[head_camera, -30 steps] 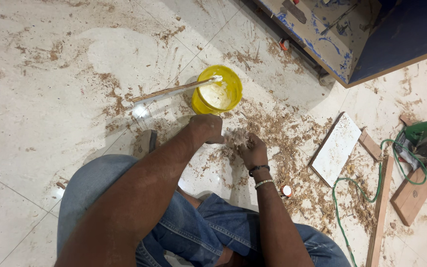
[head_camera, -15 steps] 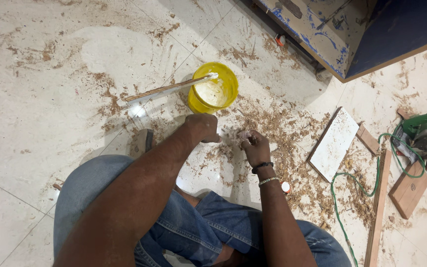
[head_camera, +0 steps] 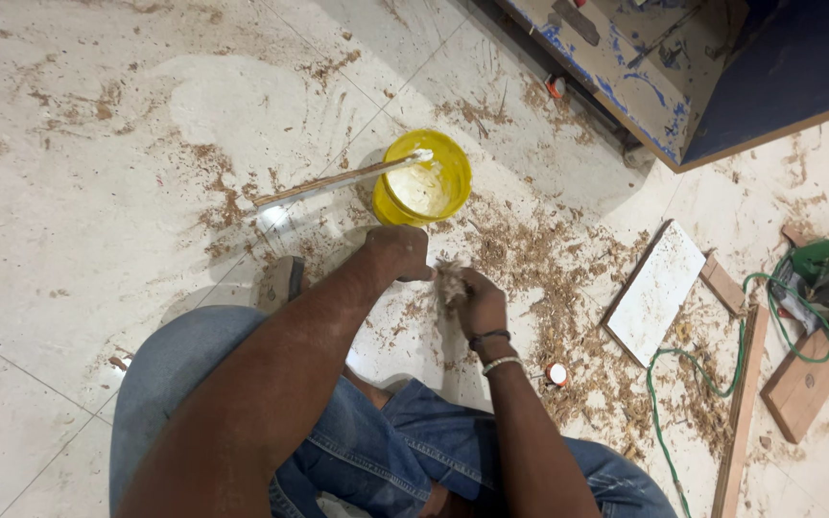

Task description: The person sits on the floor and mixes a white paste in a yellow container using a metal tool. They repeatedly scrape the sides of the container and apply the mixture to a small wooden piece, then scrape it back into the container.

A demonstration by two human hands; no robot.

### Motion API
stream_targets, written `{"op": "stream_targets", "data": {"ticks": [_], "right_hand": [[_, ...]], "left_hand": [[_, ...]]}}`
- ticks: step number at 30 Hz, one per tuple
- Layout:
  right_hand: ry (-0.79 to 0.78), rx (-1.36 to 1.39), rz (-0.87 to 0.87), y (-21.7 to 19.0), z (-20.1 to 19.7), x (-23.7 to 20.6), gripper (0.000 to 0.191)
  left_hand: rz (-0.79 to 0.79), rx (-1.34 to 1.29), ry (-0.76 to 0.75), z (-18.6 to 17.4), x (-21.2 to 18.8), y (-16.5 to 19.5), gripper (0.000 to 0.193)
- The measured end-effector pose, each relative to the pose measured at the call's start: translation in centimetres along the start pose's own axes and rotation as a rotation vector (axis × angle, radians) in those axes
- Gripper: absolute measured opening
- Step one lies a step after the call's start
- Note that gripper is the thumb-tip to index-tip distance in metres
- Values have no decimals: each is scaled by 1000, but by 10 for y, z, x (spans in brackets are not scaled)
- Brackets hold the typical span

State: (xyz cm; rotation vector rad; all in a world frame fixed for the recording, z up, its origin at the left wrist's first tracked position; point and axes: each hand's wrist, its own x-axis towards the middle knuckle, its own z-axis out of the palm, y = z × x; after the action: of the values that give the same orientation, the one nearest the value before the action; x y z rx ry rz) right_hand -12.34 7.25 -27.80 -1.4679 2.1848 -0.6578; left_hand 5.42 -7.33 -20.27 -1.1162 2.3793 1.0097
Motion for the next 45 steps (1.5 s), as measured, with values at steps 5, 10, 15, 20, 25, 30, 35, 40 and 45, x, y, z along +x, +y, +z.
{"op": "stream_targets", "data": {"ticks": [5,10,15,20,25,30,35,40,45], "right_hand": [[91,-2,234,3,-18,7,41],[44,126,340,15,-14,8,31],[39,91,289,34,-11,12,37],[43,84,193,38,-1,10,42],[58,-143,-55,34,12,0,43],[44,-263,35,27,17,6,29],[69,-370,79,22,23,13,27],[136,-151,78,41,25,18,29],[244,-33,9,58,17,17,33]], "left_hand": [[9,-32,5,-4,-4,0,66],[-14,-1,-13,-8,-10,2,71],[-1,-12,-17,-10,-13,5,70],[-6,16,-16,-10,-13,6,75],[-5,27,-112,1,-11,13,66],[6,35,-100,19,-8,22,65],[16,26,-104,27,1,14,67],[-11,56,-67,25,5,4,70],[-23,96,-136,20,2,6,72]]}}
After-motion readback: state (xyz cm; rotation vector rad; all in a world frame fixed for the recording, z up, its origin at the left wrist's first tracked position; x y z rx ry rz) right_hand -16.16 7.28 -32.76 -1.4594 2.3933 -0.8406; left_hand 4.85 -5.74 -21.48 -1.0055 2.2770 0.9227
